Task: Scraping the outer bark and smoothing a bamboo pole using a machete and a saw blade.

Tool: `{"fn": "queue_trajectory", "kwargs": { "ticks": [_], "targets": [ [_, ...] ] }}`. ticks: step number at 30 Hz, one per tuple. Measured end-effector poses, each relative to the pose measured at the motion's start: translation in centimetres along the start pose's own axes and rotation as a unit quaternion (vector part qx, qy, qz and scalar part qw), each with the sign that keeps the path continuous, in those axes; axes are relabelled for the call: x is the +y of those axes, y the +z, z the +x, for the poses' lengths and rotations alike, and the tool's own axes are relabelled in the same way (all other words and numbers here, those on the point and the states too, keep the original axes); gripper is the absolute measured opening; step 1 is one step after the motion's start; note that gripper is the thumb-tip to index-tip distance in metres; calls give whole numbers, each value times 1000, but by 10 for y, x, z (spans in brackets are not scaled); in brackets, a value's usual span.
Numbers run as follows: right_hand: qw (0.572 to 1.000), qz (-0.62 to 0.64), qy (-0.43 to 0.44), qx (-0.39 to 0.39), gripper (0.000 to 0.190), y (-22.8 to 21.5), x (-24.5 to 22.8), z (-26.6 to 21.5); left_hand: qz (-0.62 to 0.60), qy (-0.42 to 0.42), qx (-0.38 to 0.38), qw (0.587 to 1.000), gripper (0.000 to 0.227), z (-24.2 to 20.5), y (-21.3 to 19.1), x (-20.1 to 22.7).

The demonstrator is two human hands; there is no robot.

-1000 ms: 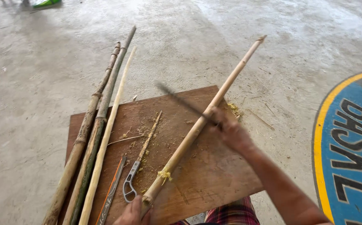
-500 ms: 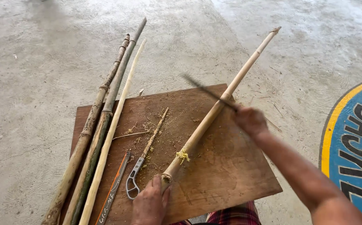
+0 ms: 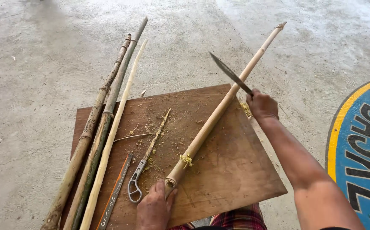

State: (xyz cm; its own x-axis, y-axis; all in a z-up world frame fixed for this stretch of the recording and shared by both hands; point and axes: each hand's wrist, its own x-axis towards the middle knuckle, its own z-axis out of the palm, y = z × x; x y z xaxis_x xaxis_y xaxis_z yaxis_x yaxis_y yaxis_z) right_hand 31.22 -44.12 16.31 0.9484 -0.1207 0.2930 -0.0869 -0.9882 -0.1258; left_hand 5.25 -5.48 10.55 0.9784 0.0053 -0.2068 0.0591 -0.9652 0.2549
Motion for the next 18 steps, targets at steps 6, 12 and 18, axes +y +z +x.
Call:
{"fn": "queue_trajectory", "kwargs": {
  "ticks": [6,12,18],
  "targets": [
    [967,-173,-172,-74,34,-15,-66,-86,31,3,2,1000,71,7,23,-4],
    [941,9,-316,-122,26,-22,-99,-168,48,21,125,991,79,8,66,-15],
    [997,53,2,-59,43,-22,-19,-22,37,62,185,980,71,-10,44,-6]
  ]
}}
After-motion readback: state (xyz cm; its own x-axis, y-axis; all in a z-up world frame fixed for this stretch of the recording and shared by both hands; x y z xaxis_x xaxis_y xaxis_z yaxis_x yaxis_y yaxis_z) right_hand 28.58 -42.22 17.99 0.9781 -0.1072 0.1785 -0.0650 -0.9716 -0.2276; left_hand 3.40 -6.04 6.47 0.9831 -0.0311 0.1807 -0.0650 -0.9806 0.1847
